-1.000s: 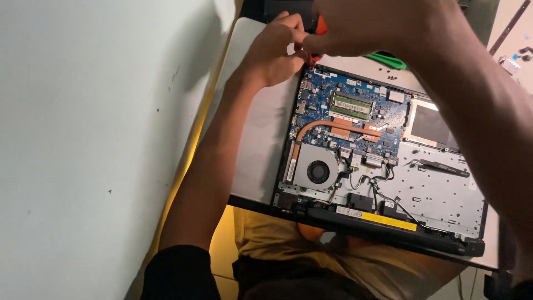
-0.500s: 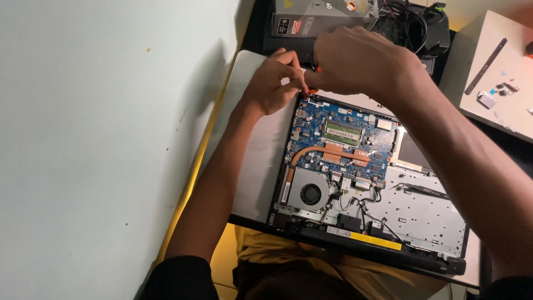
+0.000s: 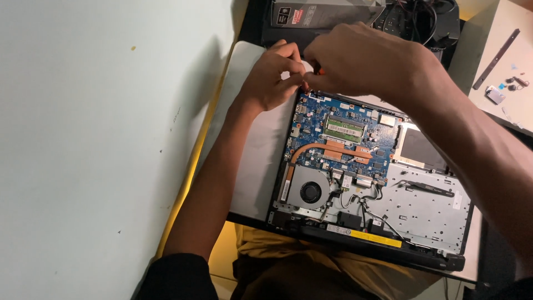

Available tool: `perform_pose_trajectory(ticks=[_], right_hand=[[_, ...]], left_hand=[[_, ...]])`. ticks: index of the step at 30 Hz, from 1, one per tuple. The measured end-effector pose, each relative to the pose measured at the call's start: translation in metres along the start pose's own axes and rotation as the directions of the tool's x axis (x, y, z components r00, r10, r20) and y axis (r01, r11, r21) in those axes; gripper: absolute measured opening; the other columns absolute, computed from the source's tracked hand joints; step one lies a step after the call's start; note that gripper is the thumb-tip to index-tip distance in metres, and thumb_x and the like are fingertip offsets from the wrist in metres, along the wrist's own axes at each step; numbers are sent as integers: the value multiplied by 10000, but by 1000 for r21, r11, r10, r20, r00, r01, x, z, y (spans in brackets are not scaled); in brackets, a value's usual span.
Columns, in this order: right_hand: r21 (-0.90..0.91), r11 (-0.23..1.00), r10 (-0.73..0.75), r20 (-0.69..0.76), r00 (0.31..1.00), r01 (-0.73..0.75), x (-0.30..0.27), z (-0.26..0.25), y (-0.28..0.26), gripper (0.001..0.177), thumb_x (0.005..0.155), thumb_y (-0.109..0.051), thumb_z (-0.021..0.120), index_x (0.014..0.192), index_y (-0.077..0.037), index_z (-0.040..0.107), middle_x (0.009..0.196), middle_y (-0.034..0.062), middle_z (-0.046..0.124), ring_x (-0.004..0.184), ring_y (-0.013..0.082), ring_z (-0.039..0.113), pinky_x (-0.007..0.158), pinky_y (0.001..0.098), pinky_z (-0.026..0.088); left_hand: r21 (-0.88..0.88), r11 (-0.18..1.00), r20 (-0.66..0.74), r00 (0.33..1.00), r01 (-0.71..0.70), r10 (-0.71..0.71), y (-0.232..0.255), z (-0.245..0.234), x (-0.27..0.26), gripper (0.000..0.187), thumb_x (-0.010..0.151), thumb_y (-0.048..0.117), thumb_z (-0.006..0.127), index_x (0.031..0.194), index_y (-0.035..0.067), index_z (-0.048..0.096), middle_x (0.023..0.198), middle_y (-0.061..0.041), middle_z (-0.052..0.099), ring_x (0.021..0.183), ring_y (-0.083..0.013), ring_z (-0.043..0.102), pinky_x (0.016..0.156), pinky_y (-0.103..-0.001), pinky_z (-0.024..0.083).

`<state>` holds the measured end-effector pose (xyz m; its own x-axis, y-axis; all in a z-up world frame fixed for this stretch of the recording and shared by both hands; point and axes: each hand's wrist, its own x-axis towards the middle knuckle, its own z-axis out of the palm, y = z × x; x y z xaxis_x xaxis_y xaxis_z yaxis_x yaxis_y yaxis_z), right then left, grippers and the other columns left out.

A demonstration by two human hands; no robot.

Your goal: Disconnecting internal ribbon cables and components from a laptop motherboard using a screwdriver and hands.

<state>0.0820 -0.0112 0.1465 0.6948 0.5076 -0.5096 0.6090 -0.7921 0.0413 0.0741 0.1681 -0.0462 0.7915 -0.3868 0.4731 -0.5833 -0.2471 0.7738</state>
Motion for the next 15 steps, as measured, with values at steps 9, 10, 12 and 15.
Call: perform_pose_trajectory(ticks=[9, 10, 12, 15], right_hand=[[53, 986, -151, -141, 978, 160, -12, 14, 2, 146, 1105, -263, 695, 1044, -192, 807, 974, 67, 826, 965, 369, 789, 803, 561, 565], [18, 998, -51, -246, 968, 57, -19, 20, 0, 405, 1223, -456, 631, 1007, -162, 806, 858, 125, 797, 813, 435, 775, 734, 592, 568], [-13, 999, 44, -355, 934, -52, -23, 44, 8, 680, 1341, -649, 567, 970, -131, 805, 743, 183, 768, 660, 502, 761, 665, 624, 571], [-230, 971, -125, -710, 693, -60, -24, 76, 27, 494, 1418, -583, 735, 1036, -272, 761, 698, 32, 685, 575, 329, 702, 511, 453, 475]], left_hand=[[-47, 999, 25, 999, -26, 27, -4, 0, -1, 720, 1145, 725, 499, 872, 173, 873, 939, -20, 559, 979, -233, 515, 820, -445, 398], [-35, 999, 31, 1000, -3, 4, -1, -1, 0, 634, 1163, 614, 524, 856, 192, 885, 925, 0, 575, 967, -209, 531, 801, -434, 406], [-23, 1000, 31, 999, 14, -13, 3, -2, 2, 567, 1180, 502, 549, 840, 211, 897, 911, 20, 591, 955, -184, 547, 783, -424, 414], [1, 999, 25, 999, -46, 46, 6, -1, 2, 330, 1034, 139, 632, 841, 174, 898, 922, -21, 593, 945, -223, 570, 833, -467, 446]])
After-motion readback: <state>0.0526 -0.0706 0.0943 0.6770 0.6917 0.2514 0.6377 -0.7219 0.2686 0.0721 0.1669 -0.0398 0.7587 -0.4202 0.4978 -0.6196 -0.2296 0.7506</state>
